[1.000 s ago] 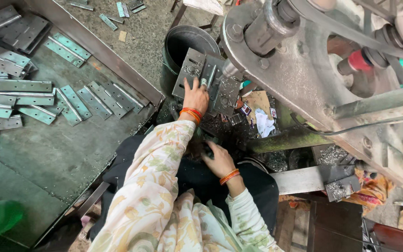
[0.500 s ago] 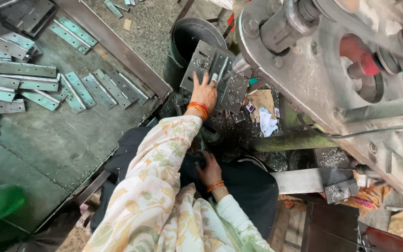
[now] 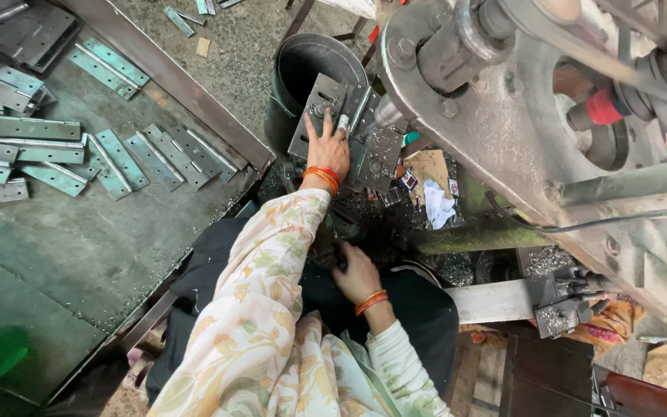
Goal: The person repeatedly places metal plates into a hydraulic punching machine, activates the press, and removes the processed plates. They handle each plate individually, positioning it under the press and then moving it aside after operation.
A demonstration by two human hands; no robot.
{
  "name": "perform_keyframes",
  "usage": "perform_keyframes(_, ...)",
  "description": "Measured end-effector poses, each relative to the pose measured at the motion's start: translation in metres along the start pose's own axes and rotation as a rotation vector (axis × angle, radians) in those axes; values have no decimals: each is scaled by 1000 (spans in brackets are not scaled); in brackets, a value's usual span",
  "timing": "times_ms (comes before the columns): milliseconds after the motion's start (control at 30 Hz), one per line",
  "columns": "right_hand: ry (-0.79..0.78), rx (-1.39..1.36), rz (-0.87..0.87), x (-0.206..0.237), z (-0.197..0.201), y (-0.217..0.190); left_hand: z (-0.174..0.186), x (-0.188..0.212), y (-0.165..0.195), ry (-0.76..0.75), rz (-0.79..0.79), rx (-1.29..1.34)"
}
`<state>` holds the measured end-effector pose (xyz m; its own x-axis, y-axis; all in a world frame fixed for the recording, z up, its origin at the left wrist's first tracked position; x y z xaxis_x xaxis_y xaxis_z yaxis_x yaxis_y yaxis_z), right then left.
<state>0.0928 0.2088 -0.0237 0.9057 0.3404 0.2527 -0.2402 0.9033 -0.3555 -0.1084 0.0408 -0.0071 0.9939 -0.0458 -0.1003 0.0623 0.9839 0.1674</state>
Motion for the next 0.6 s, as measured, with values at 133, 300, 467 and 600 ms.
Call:
perform_keyframes(133, 207, -150, 47, 23, -58, 4, -7, 1, -2, 73, -20, 38)
perform_keyframes(300, 143, -191, 8, 23, -74, 20, -7, 1, -6, 5, -23, 3)
perform_keyframes(467, 12, -151, -84, 16, -57, 7, 5, 2, -9, 103, -53, 27)
perform_keyframes(600, -72, -68, -115, 4, -21, 4, 11, 6, -9, 3, -79, -26)
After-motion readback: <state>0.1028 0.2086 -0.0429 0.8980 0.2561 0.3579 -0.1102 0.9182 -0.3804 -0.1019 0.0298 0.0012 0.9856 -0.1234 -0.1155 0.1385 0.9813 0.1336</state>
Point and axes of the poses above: each hand's wrist, its own x-axis away from the middle knuckle, its own z-axis out of the back of the hand, y = z × x, the point moved 2 cm from there along -x, towards the middle knuckle, and after that the axes turned 7 degrees about -y, right-handed, at the moved point
